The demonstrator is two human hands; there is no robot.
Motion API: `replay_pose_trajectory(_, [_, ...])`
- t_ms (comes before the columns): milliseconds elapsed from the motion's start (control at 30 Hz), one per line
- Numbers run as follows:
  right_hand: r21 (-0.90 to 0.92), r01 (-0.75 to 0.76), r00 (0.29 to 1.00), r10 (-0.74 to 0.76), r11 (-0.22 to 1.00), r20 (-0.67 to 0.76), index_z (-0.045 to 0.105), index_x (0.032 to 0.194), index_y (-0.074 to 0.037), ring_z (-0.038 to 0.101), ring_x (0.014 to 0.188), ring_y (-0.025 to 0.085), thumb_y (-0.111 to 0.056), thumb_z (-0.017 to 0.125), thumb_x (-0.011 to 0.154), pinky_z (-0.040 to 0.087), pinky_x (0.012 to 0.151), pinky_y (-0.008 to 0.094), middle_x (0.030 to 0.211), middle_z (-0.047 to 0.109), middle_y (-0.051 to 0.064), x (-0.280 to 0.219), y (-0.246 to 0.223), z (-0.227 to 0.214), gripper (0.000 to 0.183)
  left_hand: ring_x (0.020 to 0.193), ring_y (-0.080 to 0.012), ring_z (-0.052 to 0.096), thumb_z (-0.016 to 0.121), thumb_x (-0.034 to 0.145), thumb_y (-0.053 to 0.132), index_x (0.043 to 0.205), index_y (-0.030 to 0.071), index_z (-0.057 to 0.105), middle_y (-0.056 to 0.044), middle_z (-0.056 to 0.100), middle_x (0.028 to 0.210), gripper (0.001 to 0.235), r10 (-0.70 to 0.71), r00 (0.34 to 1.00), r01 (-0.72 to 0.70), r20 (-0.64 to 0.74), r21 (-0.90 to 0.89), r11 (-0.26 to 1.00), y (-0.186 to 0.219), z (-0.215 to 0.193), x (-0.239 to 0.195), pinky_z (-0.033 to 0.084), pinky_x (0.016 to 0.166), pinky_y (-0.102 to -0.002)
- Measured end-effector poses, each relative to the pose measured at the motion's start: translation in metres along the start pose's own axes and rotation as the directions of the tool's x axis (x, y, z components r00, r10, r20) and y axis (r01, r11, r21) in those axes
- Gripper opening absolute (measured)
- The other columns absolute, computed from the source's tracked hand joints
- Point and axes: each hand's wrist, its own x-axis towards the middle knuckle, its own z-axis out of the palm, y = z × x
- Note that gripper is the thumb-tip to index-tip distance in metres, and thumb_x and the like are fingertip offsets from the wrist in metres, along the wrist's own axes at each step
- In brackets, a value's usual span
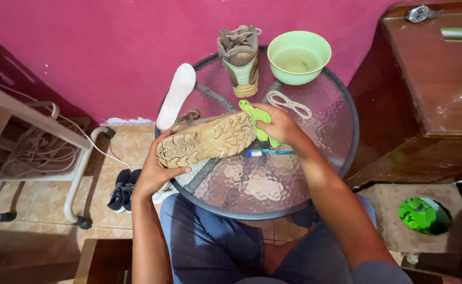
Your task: The person wipes the sole of a beige hiking boot with a green cloth. They hold the boot in their left hand and scrub the tread pattern with the cloth in their right hand. A bowl of water, a toothbrush, and a white insole are visible on the glass table.
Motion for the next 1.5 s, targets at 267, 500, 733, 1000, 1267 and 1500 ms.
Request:
replay_pose_trajectory(267, [-0.077,0.067,0.998,-0.067,0.995,0.008,0.06,0.143,-0.031,0.063,0.121,0.038,-0.031,0.071,0.086,0.048,0.106,0.048,0.129,0.068,0.015,-0.013,-0.022,-0.004,0.058,0.14,-0.0454,0.045,0.103,0.045,0.022,0.152,0.005,0.044,-0.028,0.052,0.144,0.123,-0.015,1.0,0.005,0.025,0.359,0.933,0.051,0.014,-0.014,0.03,0.119,-0.056])
replay_pose_trajectory(500, [-0.487,0.289,0.832,-0.467,0.824,-0.298,0.062,0.142,-0.034,0.069,0.09,0.026,-0.028,0.074,0.084,0.058,0.078,0.041,0.103,0.06,0.0,-0.02,-0.016,0.018,0.059,0.148,-0.0416,0.036,0.095,0.056,0.047,0.153,0.021,0.047,-0.021,0.048,0.153,0.111,-0.049,0.979,-0.124,0.196,0.775,0.62,0.086,0.051,0.0,0.008,0.121,-0.064])
replay_pose_trajectory(733, [-0.711,0.357,0.81,-0.58,0.606,-0.088,0.062,0.135,-0.041,0.066,0.084,0.025,-0.03,0.062,0.085,0.061,0.058,0.04,0.1,0.053,0.002,-0.063,-0.081,0.061,0.051,0.128,-0.0332,0.061,0.092,0.056,0.048,0.152,0.031,0.046,-0.008,0.06,0.142,0.107,-0.153,0.976,-0.1,0.154,0.945,0.31,0.017,0.061,0.026,0.016,0.121,-0.06])
replay_pose_trajectory(1000, [-0.886,0.32,0.755,-0.656,0.336,0.024,0.062,0.132,-0.038,0.062,0.074,0.023,-0.028,0.063,0.079,0.056,0.046,0.034,0.09,0.052,0.004,-0.067,-0.081,0.063,0.055,0.116,-0.0399,0.068,0.101,0.043,0.049,0.15,0.011,0.041,-0.02,0.069,0.126,0.129,-0.261,0.956,-0.106,0.136,0.986,0.127,0.035,0.086,0.042,0.014,0.121,-0.062])
replay_pose_trajectory(1267, [-0.828,0.352,0.899,-0.405,0.436,0.169,0.06,0.135,-0.032,0.069,0.077,0.029,-0.026,0.063,0.082,0.06,0.053,0.045,0.099,0.058,0.007,-0.088,-0.08,0.056,0.054,0.079,-0.0349,0.077,0.063,0.08,0.01,0.11,0.0,0.067,-0.017,0.076,0.08,0.032,0.173,0.98,-0.116,0.1,0.99,0.083,0.052,0.098,0.034,0.032,0.108,-0.063])
replay_pose_trajectory(1500, [-0.752,0.318,0.769,-0.621,0.578,-0.151,0.07,0.14,-0.033,0.068,0.084,0.023,-0.032,0.068,0.086,0.057,0.074,0.038,0.093,0.058,0.0,-0.054,-0.055,-0.005,0.054,0.084,-0.0462,0.073,0.085,0.054,0.027,0.128,0.005,0.058,-0.025,0.073,0.083,0.082,0.041,0.962,-0.272,0.269,0.949,0.159,0.013,0.09,0.053,0.047,0.088,-0.061])
